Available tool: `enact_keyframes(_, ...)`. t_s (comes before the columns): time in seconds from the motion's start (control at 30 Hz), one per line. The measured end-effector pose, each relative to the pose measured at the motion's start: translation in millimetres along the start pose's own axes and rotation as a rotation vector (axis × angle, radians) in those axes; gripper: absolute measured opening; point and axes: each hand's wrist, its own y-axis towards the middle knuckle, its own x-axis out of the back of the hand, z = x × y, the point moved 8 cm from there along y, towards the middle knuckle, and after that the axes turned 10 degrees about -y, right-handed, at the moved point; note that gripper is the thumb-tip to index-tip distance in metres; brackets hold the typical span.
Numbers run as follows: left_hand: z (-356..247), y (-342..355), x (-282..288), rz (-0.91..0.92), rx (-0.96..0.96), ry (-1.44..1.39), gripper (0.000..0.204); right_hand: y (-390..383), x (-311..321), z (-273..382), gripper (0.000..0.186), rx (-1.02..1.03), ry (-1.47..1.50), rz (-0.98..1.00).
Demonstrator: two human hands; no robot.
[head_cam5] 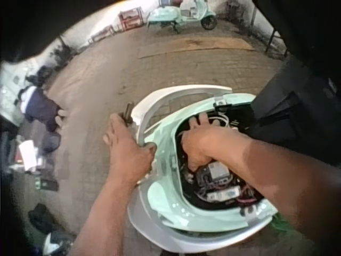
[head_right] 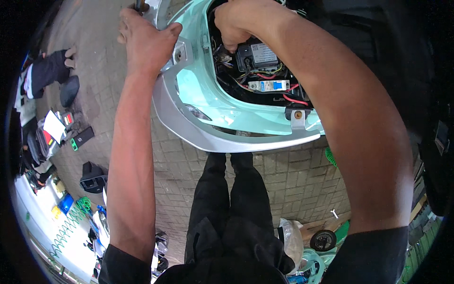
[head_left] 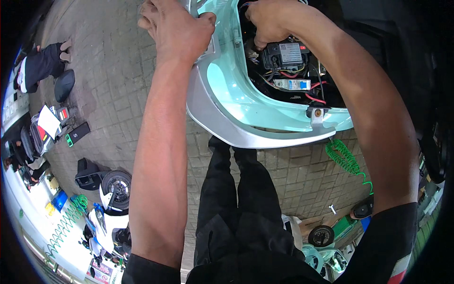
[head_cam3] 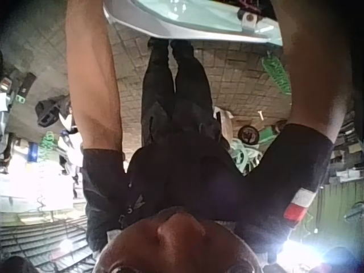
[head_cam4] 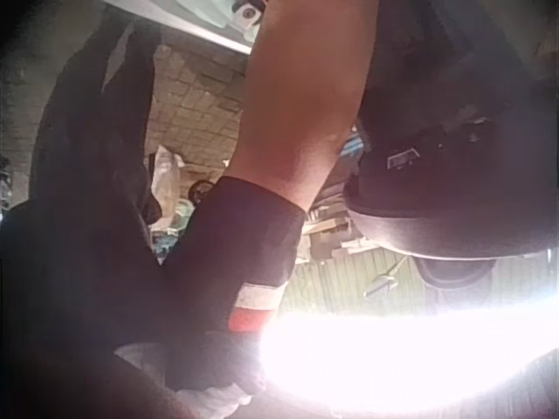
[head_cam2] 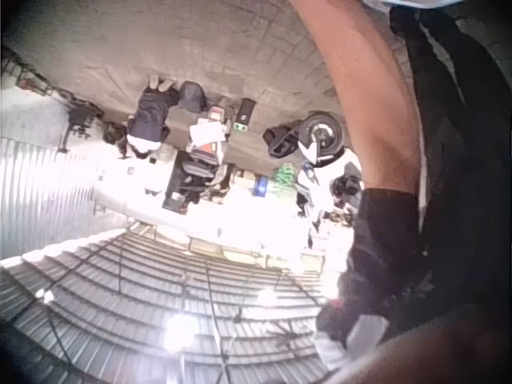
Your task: The person performs maintenance on an electric scooter by hand and using a screwdriver, disconnecting and reconnecting electrical connectors and wiring within the battery or motor controller compartment under the seat.
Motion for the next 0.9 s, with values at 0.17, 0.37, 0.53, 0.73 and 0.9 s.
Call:
enact_keyframes(0.17,1,3,-5,-0.01,-0.117,0.025,0.075,7,-10,-3,0.087,-0.037,0.032,-0.055)
enact_keyframes(0.37,5,1,-6,-0.023,-0.138,0.051,0.076,-3,-10,0,0.088,-0.027,0.075,-0.091)
enact_keyframes(0.53,3,1,-8,-0.019,-0.153,0.018,0.076,-1,-15,1,0.087,-0.067,0.107,-0.059)
enact_keyframes(0.73,-3,0,-2,-0.014,-0.133,0.027,0.078,6,-12,-4,0.083,-0.078,0.125,-0.059)
enact_keyframes(0.9,-27,-15,2,0.047,0.121,-0.05,0.078,-4,-5,3,0.086,-0.107,0.057,-0.048)
